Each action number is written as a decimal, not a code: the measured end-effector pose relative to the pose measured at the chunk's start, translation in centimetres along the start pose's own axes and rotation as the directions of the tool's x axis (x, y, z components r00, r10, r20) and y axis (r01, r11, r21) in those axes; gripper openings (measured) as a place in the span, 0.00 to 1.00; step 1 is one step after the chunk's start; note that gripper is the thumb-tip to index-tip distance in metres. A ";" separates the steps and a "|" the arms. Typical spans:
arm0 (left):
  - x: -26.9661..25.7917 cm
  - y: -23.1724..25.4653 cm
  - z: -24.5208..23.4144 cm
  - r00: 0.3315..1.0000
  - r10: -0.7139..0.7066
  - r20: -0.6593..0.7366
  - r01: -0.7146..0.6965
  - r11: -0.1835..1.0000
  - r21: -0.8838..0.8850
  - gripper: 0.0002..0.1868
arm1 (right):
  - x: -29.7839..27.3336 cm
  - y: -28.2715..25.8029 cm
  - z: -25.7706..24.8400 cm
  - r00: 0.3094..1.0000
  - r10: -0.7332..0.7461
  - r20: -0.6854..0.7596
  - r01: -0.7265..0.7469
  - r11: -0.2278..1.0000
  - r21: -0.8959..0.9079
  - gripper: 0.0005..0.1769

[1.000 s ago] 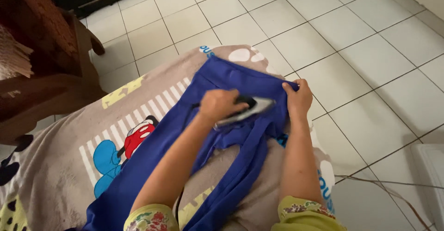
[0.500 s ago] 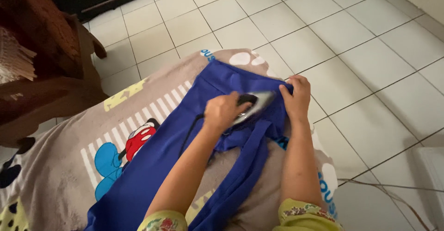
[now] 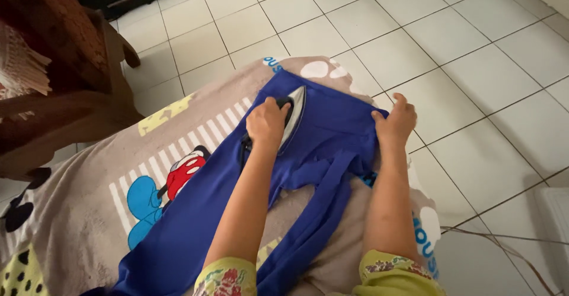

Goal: The recorder irons a pair of blue pants on a bed and then folds them.

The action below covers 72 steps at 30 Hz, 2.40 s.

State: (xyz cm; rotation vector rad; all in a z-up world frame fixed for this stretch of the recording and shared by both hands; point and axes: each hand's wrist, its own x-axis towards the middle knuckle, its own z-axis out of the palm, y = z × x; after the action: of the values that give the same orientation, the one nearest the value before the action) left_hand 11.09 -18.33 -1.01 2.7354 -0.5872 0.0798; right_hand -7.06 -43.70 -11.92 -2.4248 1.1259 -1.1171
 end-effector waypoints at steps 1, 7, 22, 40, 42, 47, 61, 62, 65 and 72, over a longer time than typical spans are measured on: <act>0.5 0.1 0.3 1.000 -0.002 0.001 0.002 1.000 -0.003 0.25 | -0.1 -0.2 -0.5 1.000 -0.003 0.001 0.003 1.000 -0.002 0.39; 2.0 0.1 1.1 0.999 0.031 -0.016 -0.031 0.999 -0.019 0.25 | 0.2 -0.7 -2.3 0.860 0.344 0.376 -0.420 0.897 0.140 0.44; -13.4 -9.0 -8.5 0.969 0.159 0.190 -0.177 0.981 0.080 0.27 | 0.4 -10.3 1.9 0.954 -0.275 0.117 0.275 0.961 0.018 0.22; -10.4 -9.2 -7.3 0.975 -0.219 0.038 0.217 0.975 0.049 0.28 | 4.3 -14.2 13.9 0.896 -0.355 0.268 0.218 0.876 0.430 0.12; -8.5 -8.2 -6.1 0.981 -0.192 -0.014 0.192 0.981 0.026 0.27 | 4.0 -13.3 14.3 0.880 -0.435 0.189 0.340 0.857 0.388 0.18; -2.8 -5.7 -2.3 0.995 -0.091 -0.036 0.090 0.996 -0.029 0.25 | 3.5 -12.7 11.9 0.873 -0.414 0.258 0.332 0.892 0.306 0.21; 0.0 -5.8 -1.0 0.998 0.019 0.056 -0.022 0.999 0.046 0.27 | 2.9 -8.2 6.5 0.886 -0.211 0.412 0.140 0.971 0.195 0.18; -0.4 -6.6 -1.1 0.998 0.004 0.069 -0.008 0.998 0.066 0.27 | 2.6 -8.0 6.5 0.897 -0.257 0.360 0.181 0.956 0.232 0.16; -1.6 -9.7 -1.7 0.998 -0.027 0.051 0.022 0.995 0.097 0.28 | 1.9 -7.7 7.2 0.902 -0.336 0.271 0.280 0.933 0.227 0.13; -5.3 -15.9 -6.3 0.983 -0.185 -0.025 0.186 0.963 0.194 0.28 | -2.1 -12.9 1.3 0.853 -0.506 0.127 0.520 0.845 -0.124 0.32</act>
State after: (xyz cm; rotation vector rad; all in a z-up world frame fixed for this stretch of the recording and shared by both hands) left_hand 12.82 -0.48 -0.85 2.9657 -0.3339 0.1059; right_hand 0.11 -33.60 -7.57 -2.9718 0.5522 -1.0684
